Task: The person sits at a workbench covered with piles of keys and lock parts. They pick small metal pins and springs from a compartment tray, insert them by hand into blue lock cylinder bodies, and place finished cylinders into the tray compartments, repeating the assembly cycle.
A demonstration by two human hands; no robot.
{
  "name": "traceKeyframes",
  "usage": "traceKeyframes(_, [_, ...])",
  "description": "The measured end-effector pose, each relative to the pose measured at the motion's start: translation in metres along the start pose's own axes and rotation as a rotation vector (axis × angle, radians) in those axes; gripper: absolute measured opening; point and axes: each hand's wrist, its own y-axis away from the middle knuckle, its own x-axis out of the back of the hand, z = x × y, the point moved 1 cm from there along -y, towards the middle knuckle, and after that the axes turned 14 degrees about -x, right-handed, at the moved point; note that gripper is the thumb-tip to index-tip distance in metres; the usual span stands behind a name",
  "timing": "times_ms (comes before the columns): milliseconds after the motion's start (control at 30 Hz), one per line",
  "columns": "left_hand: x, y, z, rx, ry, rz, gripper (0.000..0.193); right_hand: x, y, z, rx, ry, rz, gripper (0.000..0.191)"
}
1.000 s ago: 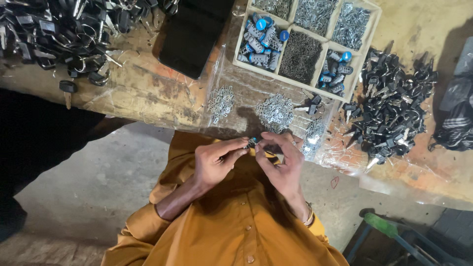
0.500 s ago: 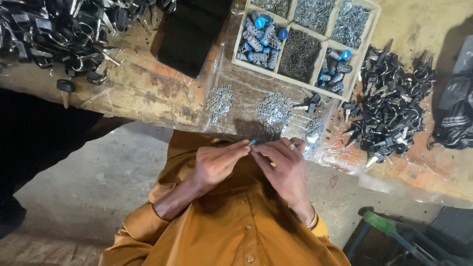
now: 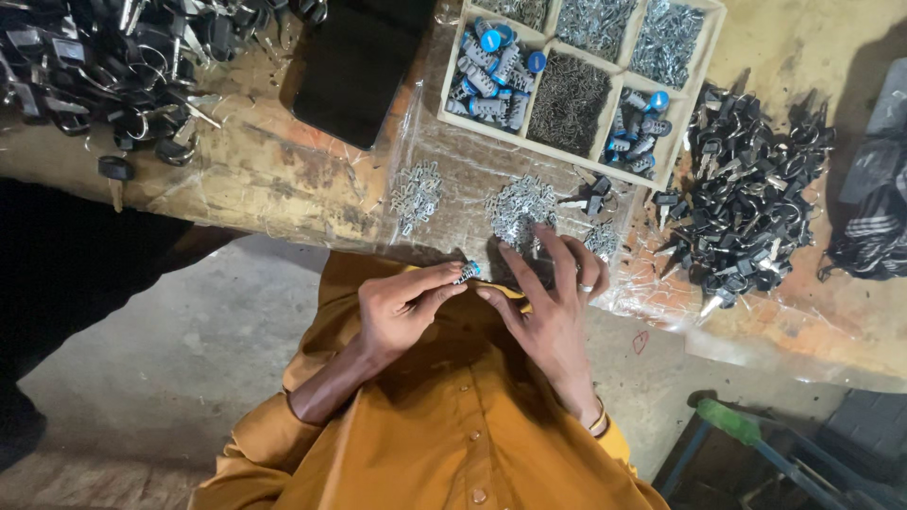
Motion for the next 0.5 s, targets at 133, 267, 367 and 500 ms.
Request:
traceKeyframes(133, [-0.001, -0.001, 0.000, 0.016, 0.002, 0.002, 0.020, -0.001, 0.000, 0.001, -0.031, -0.076, 0.007, 0.047])
traceKeyframes(267, [0.000, -0.001, 0.000, 0.022, -0.024, -0.008, 0.019, -0.001, 0.005, 0.009, 0.007, -0.048, 0.041, 0.044])
traceKeyframes(367, [-0.001, -0.001, 0.000, 0.027, -0.024, -0.006, 0.019, -0.008, 0.009, 0.013, 0.088, 0.063, 0.152, 0.027])
traceKeyframes(500, [-0.005, -0.001, 0.000, 0.028, -0.022, -0.006, 0.020, -0.006, 0.013, 0.023, 0.050, -0.027, 0.034, 0.021])
